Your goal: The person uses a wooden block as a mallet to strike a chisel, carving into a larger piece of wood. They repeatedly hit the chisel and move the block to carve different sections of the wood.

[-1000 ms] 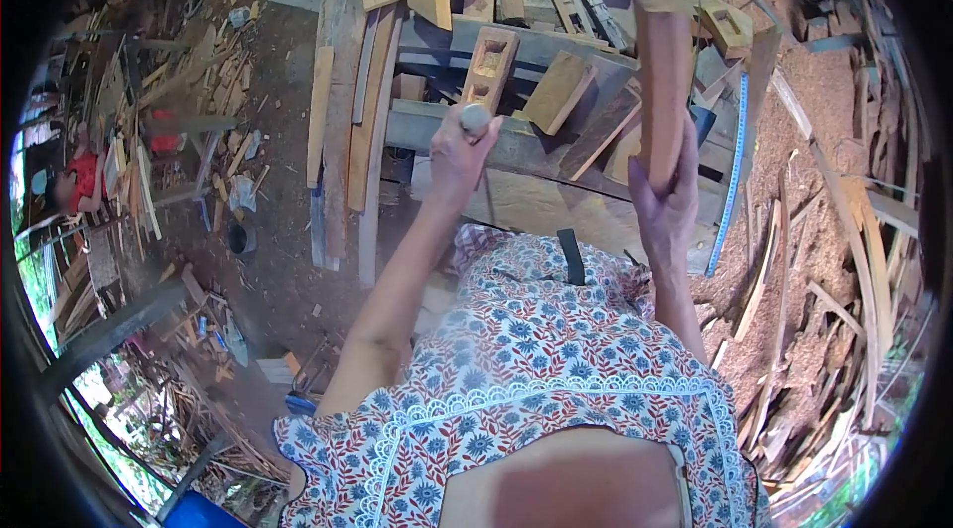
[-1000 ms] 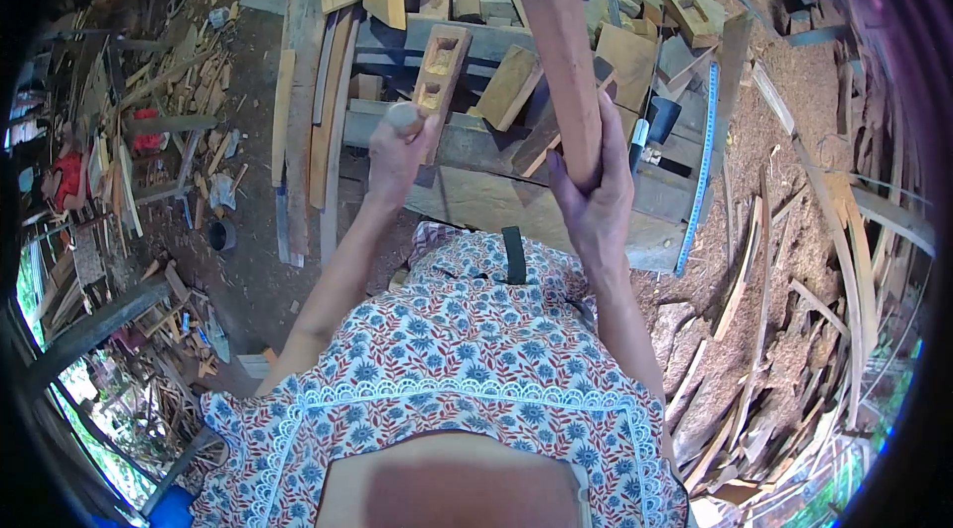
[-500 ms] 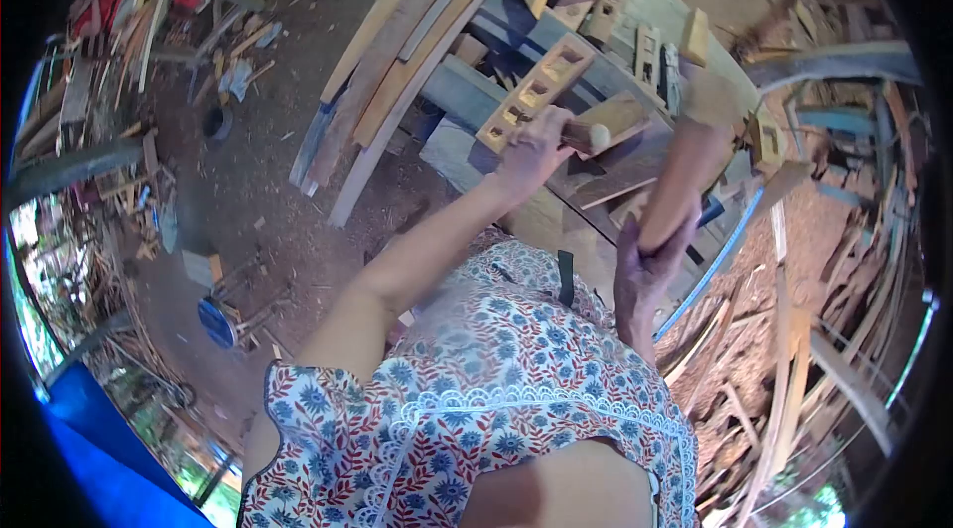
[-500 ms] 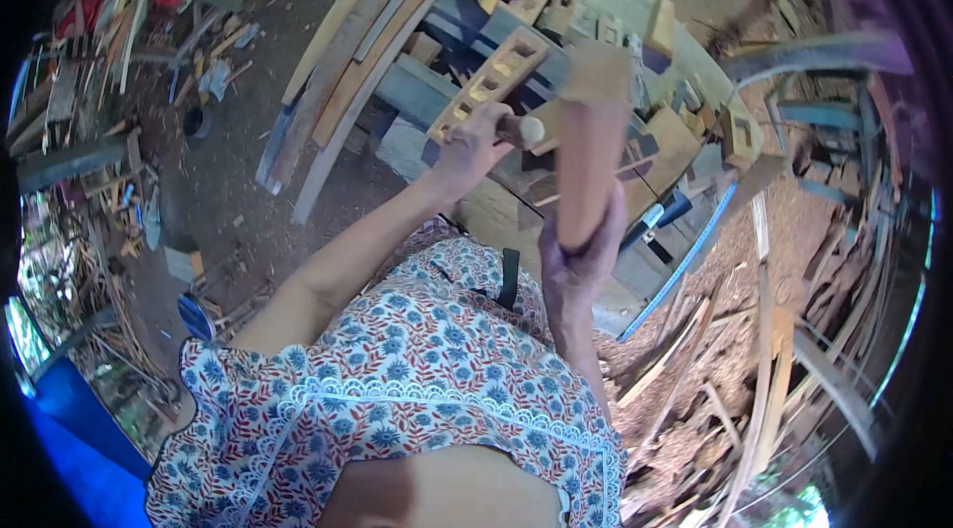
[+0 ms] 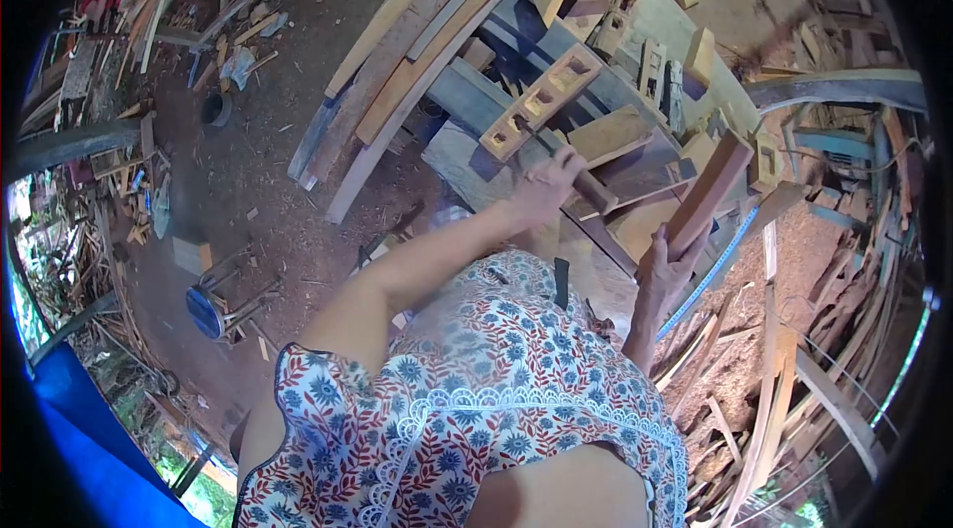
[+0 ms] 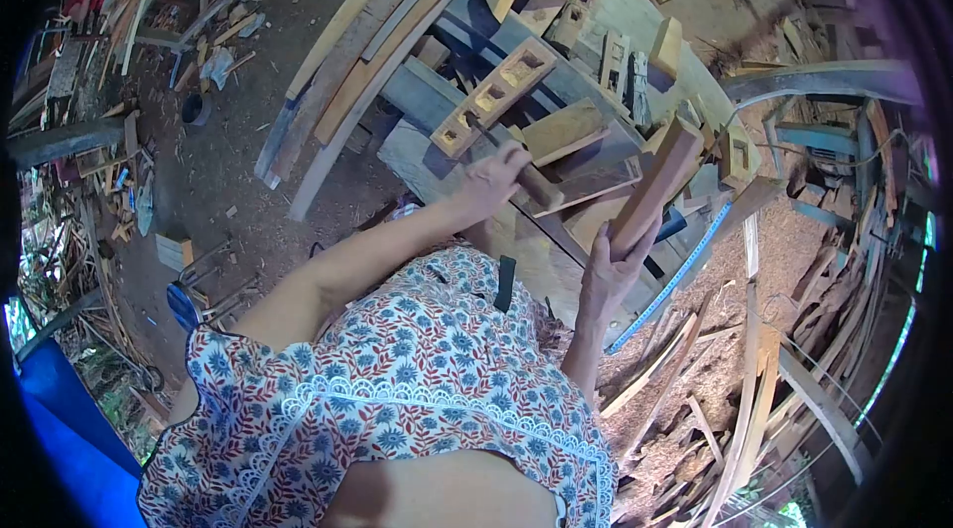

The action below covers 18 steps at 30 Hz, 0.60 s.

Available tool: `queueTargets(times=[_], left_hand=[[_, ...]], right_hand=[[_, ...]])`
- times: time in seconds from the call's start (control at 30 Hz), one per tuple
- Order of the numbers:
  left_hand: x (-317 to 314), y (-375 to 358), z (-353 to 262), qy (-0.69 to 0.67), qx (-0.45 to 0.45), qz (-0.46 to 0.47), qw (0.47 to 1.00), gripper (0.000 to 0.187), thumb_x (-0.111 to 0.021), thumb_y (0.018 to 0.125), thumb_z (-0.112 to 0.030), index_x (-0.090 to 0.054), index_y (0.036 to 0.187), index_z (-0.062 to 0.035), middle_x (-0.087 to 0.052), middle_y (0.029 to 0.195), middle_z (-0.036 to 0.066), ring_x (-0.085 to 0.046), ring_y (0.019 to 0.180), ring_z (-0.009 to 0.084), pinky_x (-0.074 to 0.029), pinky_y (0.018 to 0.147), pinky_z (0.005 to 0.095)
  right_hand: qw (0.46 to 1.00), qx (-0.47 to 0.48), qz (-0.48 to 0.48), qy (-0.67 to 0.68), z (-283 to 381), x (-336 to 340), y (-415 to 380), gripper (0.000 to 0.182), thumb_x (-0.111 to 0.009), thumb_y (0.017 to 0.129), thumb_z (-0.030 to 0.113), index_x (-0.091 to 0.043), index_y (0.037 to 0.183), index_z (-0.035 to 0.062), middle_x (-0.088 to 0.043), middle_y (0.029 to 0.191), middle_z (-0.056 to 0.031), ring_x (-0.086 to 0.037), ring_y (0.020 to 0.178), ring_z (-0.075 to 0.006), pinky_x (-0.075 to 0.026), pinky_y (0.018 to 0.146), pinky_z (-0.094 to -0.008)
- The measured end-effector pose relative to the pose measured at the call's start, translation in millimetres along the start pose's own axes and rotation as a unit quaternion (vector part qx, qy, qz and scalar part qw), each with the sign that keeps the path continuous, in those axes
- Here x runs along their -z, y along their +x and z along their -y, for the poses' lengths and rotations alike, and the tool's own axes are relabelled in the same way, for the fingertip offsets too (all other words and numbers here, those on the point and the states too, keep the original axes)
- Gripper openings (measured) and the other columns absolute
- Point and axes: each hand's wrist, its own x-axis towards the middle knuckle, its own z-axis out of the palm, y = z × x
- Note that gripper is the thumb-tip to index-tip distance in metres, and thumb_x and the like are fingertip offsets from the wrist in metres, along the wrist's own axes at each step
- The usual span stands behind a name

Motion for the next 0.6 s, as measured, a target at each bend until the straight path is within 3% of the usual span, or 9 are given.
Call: queueTargets(times=[0.1,0.17,0.23,0.27,0.37,0.43,0.47,0.53,0.6], left_hand=[[40,1,8,-0.097,-0.046,-0.113,0.988,0.035,-0.065,0.08,-0.007,-0.049,0.111,-0.0035,-0.051,0.11,0.017,-0.062,0.087,0.0307,-0.052,0.068,0.035],[64,3,24,-0.057,0.018,-0.225,0.972,0.026,-0.064,0.083,-0.009,-0.055,0.106,-0.0017,-0.058,0.104,0.013,-0.062,0.084,0.0223,-0.05,0.07,0.0288],[99,8,31,-0.264,0.295,-0.166,0.903,0.023,-0.065,0.082,-0.014,-0.059,0.097,0.0005,-0.064,0.096,0.014,-0.064,0.086,0.023,-0.05,0.075,0.0345],[95,6,68,-0.248,0.282,-0.165,0.912,0.026,-0.067,0.082,-0.02,-0.061,0.098,0.0,-0.067,0.089,0.013,-0.065,0.087,0.0198,-0.05,0.076,0.032],[109,2,61,-0.272,0.243,-0.187,0.912,0.026,-0.065,0.084,-0.022,-0.062,0.099,-0.0008,-0.066,0.084,0.011,-0.066,0.084,0.02,-0.05,0.073,0.0312],[118,-3,47,-0.191,0.151,-0.137,0.96,0.028,-0.065,0.085,-0.023,-0.06,0.1,-0.0003,-0.065,0.08,0.009,-0.066,0.082,0.0203,-0.05,0.073,0.0318],[112,-3,57,-0.191,0.147,-0.131,0.962,0.028,-0.065,0.085,-0.023,-0.06,0.1,-0.0003,-0.065,0.08,0.009,-0.066,0.082,0.0203,-0.05,0.073,0.0318],[96,-1,85,-0.134,0.049,-0.085,0.986,0.028,-0.065,0.086,-0.022,-0.058,0.102,0.0001,-0.063,0.08,0.009,-0.065,0.082,0.0197,-0.051,0.072,0.0333],[120,11,42,-0.217,0.046,-0.059,0.973,0.028,-0.067,0.084,-0.019,-0.058,0.103,-0.0002,-0.064,0.079,0.012,-0.065,0.08,0.0228,-0.051,0.071,0.0358]], right_hand=[[1.0,-0.008,-0.01,0.001,-9,16,-10,0.072,-0.064,0.087,0.009,-0.026,0.148,0.0094,-0.04,0.143,-0.0132,-0.044,0.124,-0.0208,-0.034,0.103,-0.0313],[1.0,-0.018,-0.009,-0.011,-16,26,-14,0.071,-0.064,0.087,0.01,-0.027,0.148,0.0103,-0.039,0.144,-0.0124,-0.042,0.127,-0.0218,-0.033,0.104,-0.0321],[1.0,-0.028,-0.003,-0.003,-23,31,-18,0.071,-0.064,0.087,0.01,-0.027,0.148,0.0103,-0.038,0.145,-0.0127,-0.041,0.128,-0.0223,-0.033,0.105,-0.0326],[0.999,-0.036,0.01,0.003,-25,34,-19,0.071,-0.064,0.087,0.01,-0.027,0.148,0.0103,-0.037,0.146,-0.0131,-0.04,0.13,-0.0228,-0.033,0.105,-0.0331],[0.999,-0.049,0.013,0.013,-18,32,-24,0.072,-0.064,0.086,0.009,-0.027,0.148,0.0099,-0.036,0.146,-0.014,-0.038,0.131,-0.0231,-0.034,0.106,-0.0339],[0.999,-0.039,0.008,0.013,-8,27,-29,0.072,-0.064,0.086,0.008,-0.026,0.148,0.0094,-0.035,0.146,-0.0149,-0.038,0.131,-0.0231,-0.034,0.105,-0.0332],[0.999,-0.042,0.002,0.015,-6,24,-32,0.072,-0.064,0.086,0.008,-0.026,0.148,0.0094,-0.035,0.146,-0.0149,-0.038,0.131,-0.0231,-0.034,0.105,-0.0332],[1.0,-0.011,0.001,0.025,-1,17,-38,0.073,-0.064,0.085,0.007,-0.026,0.148,0.0086,-0.035,0.147,-0.0148,-0.039,0.13,-0.023,-0.034,0.105,-0.0326],[1.0,-0.016,-0.014,0.023,9,10,-47,0.074,-0.065,0.085,0.008,-0.026,0.148,0.008,-0.035,0.147,-0.0149,-0.039,0.13,-0.0229,-0.034,0.105,-0.0335]])
